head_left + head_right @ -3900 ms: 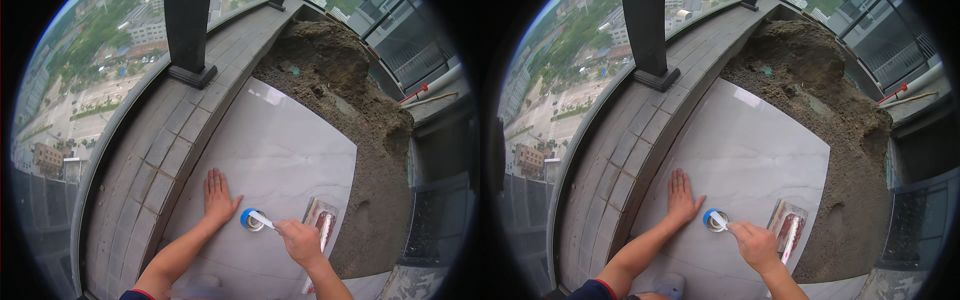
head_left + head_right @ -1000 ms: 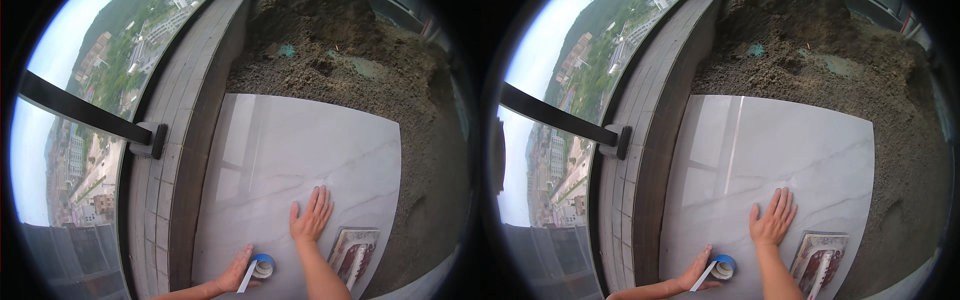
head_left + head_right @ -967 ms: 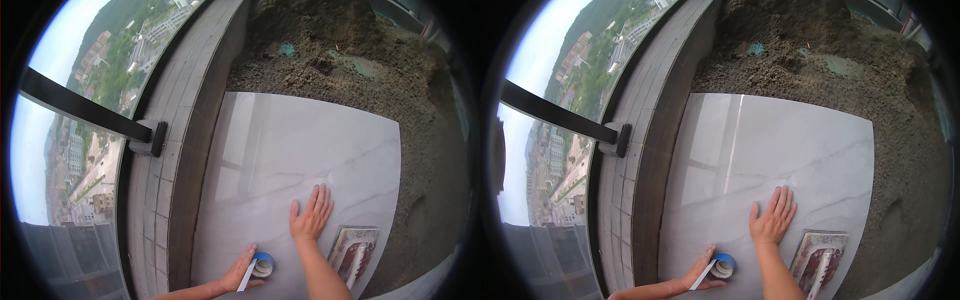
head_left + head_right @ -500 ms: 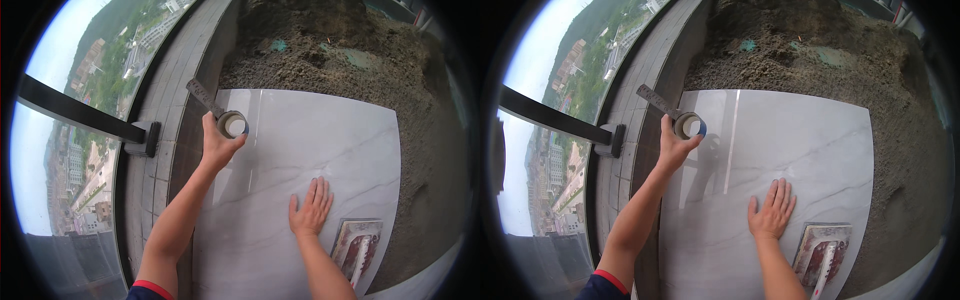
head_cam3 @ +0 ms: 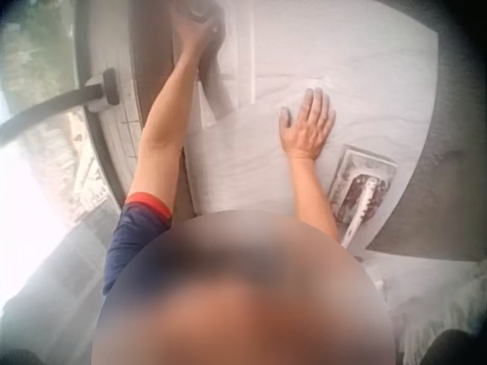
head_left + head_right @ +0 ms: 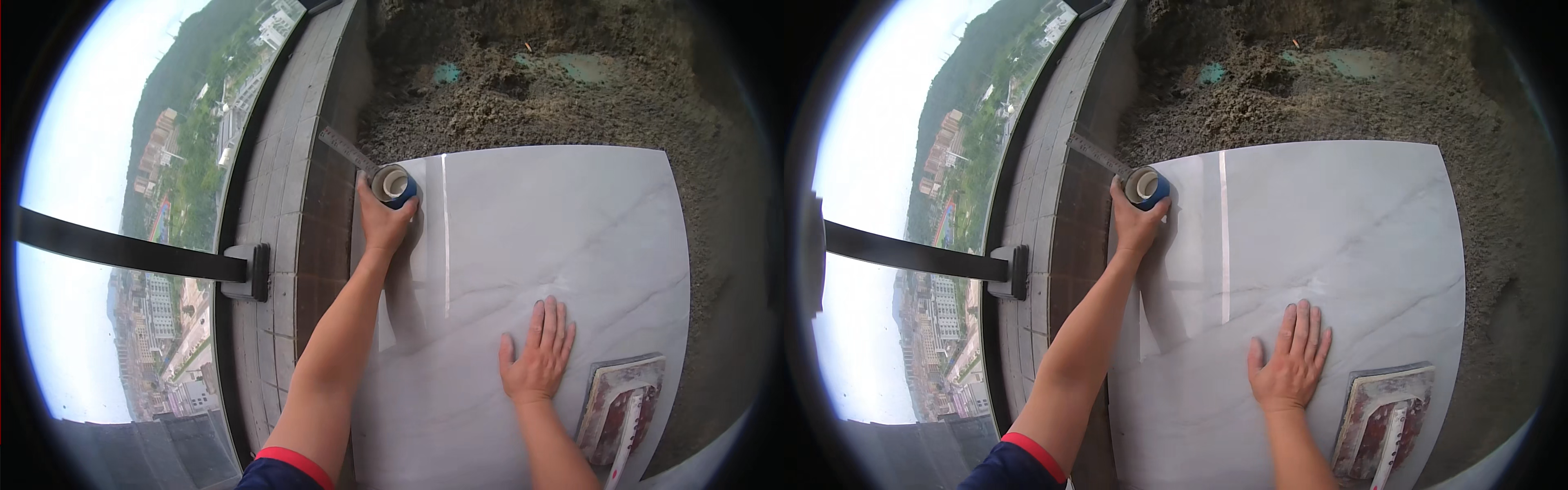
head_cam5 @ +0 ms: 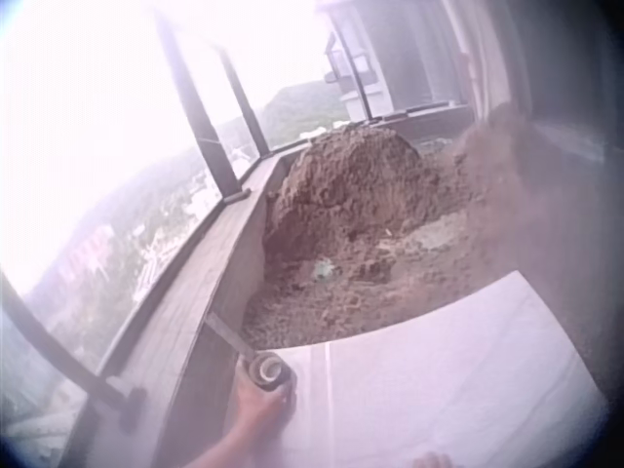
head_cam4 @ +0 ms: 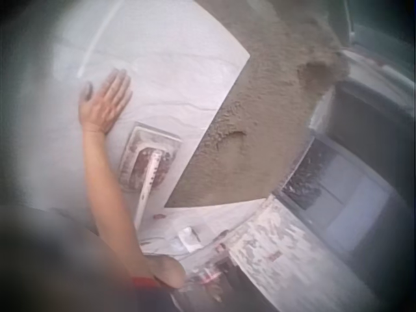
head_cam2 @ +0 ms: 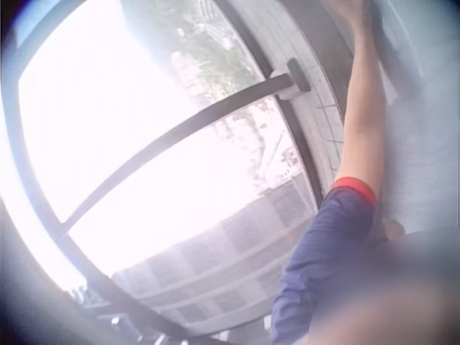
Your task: The worker is laying large floor tiles onto a sand and cement bed, using a leveling tool and checking alignment.
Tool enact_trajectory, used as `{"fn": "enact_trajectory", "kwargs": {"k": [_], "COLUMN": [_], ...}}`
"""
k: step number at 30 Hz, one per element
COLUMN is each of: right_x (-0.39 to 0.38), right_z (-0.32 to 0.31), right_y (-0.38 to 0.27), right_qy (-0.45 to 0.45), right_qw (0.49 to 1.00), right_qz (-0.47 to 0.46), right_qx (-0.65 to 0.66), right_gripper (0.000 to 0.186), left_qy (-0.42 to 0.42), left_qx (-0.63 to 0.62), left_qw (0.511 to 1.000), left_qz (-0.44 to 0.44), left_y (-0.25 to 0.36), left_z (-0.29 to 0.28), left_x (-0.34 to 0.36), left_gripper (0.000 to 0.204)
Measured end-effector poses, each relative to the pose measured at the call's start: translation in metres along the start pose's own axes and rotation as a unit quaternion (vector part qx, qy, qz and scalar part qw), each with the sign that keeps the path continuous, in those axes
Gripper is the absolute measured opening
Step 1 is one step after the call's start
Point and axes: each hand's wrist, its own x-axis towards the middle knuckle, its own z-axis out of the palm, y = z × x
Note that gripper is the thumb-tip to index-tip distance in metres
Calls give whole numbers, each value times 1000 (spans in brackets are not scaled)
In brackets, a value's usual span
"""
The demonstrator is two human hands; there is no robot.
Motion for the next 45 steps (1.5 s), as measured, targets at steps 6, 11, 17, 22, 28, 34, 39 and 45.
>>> {"fn": "enact_trajectory", "kwargs": {"k": [6, 11, 17, 22, 28, 34, 39, 45], "right_x": [0, 0, -4, -7, 0, 13, -16, -264], "right_z": [-4, -2, 1, -2, 4, -57, -205, -298], "right_y": [-2, -3, -4, 10, -5, 33, 105, 249], "right_qy": [-1, -5, 1, -1, 13, -228, -248, -235], "right_qw": [1000, 1000, 1000, 1000, 998, 960, 942, 854], "right_qz": [0, -3, -7, 11, -4, 17, -29, 297], "right_qx": [-7, -9, -6, -5, 68, 163, 225, 357], "right_gripper": [76, 76, 76, 75, 78, 92, 70, 47], "left_qy": [-12, 4, 24, 43, 33, -19, -29, -438], "left_qx": [-48, -29, -20, -47, -90, -42, -36, -158], "left_qw": [999, 1000, 999, 998, 995, 998, 994, 885], "left_qz": [-11, 5, 5, -5, -24, -47, -96, 22], "left_y": [17, 8, 2, -3, 43, 55, 29, 192], "left_z": [-6, -5, -3, 17, -17, -36, -109, -146], "left_x": [-3, 0, 0, -8, -121, -221, -242, -378], "left_gripper": [111, 112, 110, 100, 79, 88, 86, 98]}}
